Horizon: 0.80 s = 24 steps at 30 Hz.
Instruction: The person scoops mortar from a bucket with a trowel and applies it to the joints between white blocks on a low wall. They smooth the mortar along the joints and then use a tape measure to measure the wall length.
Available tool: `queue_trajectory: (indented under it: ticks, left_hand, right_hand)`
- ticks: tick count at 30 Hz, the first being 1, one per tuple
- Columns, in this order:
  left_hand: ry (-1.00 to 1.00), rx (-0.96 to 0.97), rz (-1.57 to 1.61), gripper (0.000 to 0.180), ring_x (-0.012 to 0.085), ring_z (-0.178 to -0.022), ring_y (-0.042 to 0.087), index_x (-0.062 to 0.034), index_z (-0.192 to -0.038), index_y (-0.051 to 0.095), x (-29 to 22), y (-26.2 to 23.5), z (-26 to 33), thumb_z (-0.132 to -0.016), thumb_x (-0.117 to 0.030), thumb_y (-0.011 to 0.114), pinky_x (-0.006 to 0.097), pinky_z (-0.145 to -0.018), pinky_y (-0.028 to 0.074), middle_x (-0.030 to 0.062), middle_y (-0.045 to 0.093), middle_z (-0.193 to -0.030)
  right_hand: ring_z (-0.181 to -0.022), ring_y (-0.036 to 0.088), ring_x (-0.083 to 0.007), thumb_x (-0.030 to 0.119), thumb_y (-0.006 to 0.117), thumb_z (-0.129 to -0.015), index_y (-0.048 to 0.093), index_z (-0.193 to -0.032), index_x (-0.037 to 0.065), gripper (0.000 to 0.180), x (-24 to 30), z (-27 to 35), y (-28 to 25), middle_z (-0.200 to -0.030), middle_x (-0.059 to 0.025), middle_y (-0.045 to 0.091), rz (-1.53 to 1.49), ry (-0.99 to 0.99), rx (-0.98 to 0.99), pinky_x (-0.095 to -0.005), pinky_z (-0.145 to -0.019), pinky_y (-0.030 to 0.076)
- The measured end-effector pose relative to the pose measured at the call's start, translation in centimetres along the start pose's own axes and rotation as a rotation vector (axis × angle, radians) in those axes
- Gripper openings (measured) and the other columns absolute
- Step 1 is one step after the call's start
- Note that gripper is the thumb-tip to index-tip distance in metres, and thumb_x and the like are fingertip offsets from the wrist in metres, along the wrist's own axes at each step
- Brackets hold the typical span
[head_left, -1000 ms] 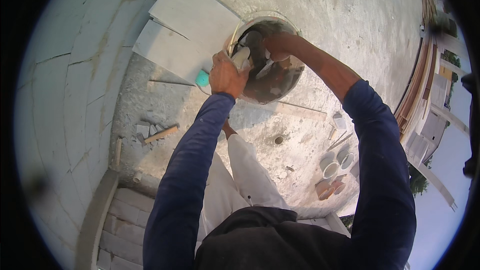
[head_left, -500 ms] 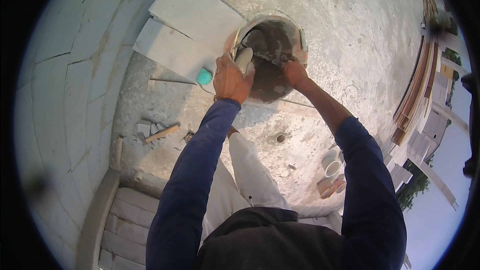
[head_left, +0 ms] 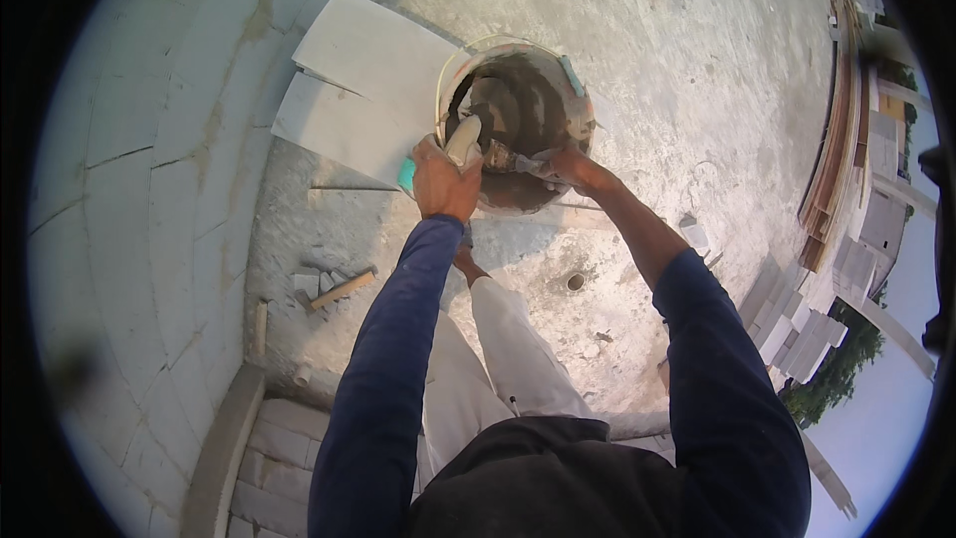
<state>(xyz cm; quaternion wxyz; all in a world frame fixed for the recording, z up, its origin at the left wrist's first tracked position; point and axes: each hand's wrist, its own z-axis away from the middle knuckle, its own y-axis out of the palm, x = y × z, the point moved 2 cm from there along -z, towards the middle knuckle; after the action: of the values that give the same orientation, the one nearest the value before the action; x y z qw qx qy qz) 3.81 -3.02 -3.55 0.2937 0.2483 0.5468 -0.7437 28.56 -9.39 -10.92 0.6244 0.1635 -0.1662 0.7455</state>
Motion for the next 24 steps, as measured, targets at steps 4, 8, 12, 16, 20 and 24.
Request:
queue_trajectory:
  ticks: [4, 8, 12, 16, 20, 24]
  left_hand:
    - [-0.031, 0.017, 0.082, 0.068, 0.0477, -0.114, 0.058, 0.0117, -0.125, 0.052, 2.8, -0.1, -1.0, -0.080, -0.031, 0.081, 0.049, -0.099, 0.048, 0.0320, 0.058, -0.122]
    - [-0.156, 0.036, 0.216, 0.070, 0.0407, -0.102, 0.066, 0.0127, -0.127, 0.053, 6.4, -0.4, -2.4, -0.079, -0.030, 0.082, 0.044, -0.090, 0.053, 0.0286, 0.065, -0.111]
    - [-0.286, 0.142, 0.463, 0.075, 0.0320, -0.087, 0.070, 0.0127, -0.129, 0.051, 8.4, -0.8, -3.3, -0.078, -0.031, 0.085, 0.038, -0.080, 0.056, 0.0200, 0.071, -0.097]
    - [-0.236, 0.097, 0.588, 0.085, 0.0324, -0.099, 0.067, 0.0116, -0.136, 0.045, 8.4, -1.3, -2.2, -0.079, -0.036, 0.086, 0.040, -0.083, 0.056, 0.0245, 0.062, -0.121]
    - [-0.126, -0.199, 0.237, 0.082, 0.0378, -0.111, 0.062, 0.0104, -0.140, 0.043, 9.2, -3.8, 0.8, -0.085, -0.036, 0.082, 0.044, -0.094, 0.052, 0.0282, 0.049, -0.139]
    - [-0.251, -0.059, 0.374, 0.066, 0.0388, -0.115, 0.063, 0.0059, -0.133, 0.055, 13.4, -7.9, 7.6, -0.088, -0.037, 0.077, 0.044, -0.100, 0.049, 0.0283, 0.061, -0.128]
  right_hand:
    - [-0.068, 0.058, -0.0138, 0.007, 0.066, -0.091, 0.067, -0.126, -0.004, 0.036, 0.9, 4.2, -1.6, -0.089, -0.0081, 0.071, -0.296, -0.018, 0.087, -0.0276, -0.056, 0.042]
    - [-0.075, 0.061, -0.0151, 0.009, 0.069, -0.092, 0.057, -0.138, -0.006, 0.050, 0.4, 9.2, -2.5, -0.100, -0.0092, 0.070, -0.465, -0.049, 0.083, -0.0274, -0.059, 0.042]
    - [-0.081, 0.063, -0.0161, 0.011, 0.070, -0.092, 0.051, -0.144, -0.006, 0.058, -0.7, 14.2, -3.6, -0.108, -0.0082, 0.068, -0.593, -0.145, 0.136, -0.0272, -0.063, 0.043]
    - [-0.086, 0.063, -0.0159, 0.012, 0.071, -0.091, 0.046, -0.147, -0.005, 0.064, -2.2, 17.6, -2.7, -0.108, -0.0056, 0.066, -0.706, -0.235, 0.160, -0.0282, -0.066, 0.044]
    - [-0.088, 0.062, -0.0165, 0.010, 0.072, -0.086, 0.049, -0.145, -0.003, 0.065, -3.1, 19.7, -0.6, -0.105, -0.0028, 0.065, -0.795, -0.351, 0.220, -0.0295, -0.070, 0.045]
    - [-0.092, 0.061, -0.0183, 0.004, 0.071, -0.081, 0.054, -0.139, 0.001, 0.060, -2.4, 21.3, 1.1, -0.102, -0.0024, 0.064, -0.848, -0.457, 0.262, -0.0297, -0.071, 0.045]
